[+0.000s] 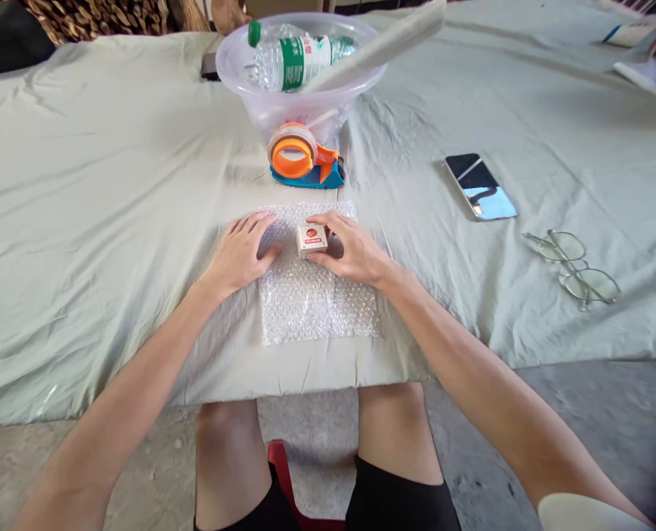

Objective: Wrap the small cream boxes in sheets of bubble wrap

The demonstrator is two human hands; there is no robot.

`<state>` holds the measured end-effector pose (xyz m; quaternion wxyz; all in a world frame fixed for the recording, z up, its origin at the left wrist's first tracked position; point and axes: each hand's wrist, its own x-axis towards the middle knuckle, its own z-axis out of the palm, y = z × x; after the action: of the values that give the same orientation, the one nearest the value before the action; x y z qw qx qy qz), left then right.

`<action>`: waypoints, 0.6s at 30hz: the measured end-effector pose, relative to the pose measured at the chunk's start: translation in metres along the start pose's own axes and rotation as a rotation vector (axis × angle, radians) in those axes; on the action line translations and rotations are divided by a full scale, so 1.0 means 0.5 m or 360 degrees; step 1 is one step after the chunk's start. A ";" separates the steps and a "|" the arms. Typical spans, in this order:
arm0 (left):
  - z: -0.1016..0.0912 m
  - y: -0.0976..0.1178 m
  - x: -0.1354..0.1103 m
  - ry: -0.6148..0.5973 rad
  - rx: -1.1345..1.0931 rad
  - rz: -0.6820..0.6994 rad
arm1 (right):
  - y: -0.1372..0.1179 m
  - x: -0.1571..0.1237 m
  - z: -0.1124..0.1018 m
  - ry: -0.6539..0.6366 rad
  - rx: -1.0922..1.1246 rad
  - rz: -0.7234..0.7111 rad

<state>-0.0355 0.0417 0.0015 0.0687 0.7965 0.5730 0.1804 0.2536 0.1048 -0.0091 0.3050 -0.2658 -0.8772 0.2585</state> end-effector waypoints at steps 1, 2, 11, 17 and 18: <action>-0.001 -0.001 -0.001 0.0012 -0.0009 0.0012 | -0.001 -0.001 -0.001 -0.0018 0.0001 0.0000; -0.001 -0.001 -0.002 0.0034 -0.0024 0.0024 | -0.003 -0.002 -0.001 -0.0014 0.0019 -0.0007; -0.011 0.001 -0.008 0.0100 -0.0217 0.0135 | -0.012 -0.007 -0.006 0.0711 0.0149 0.0061; -0.014 0.021 -0.011 0.0016 -0.0221 0.0340 | -0.015 0.001 0.000 0.0547 -0.0008 -0.0246; -0.010 0.028 -0.010 0.0012 -0.0219 0.0358 | -0.024 0.006 0.000 0.0588 -0.0054 -0.0248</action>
<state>-0.0264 0.0317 0.0093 0.1004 0.8485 0.4666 0.2286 0.2479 0.0980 -0.0008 0.4752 -0.2451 -0.8286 0.1662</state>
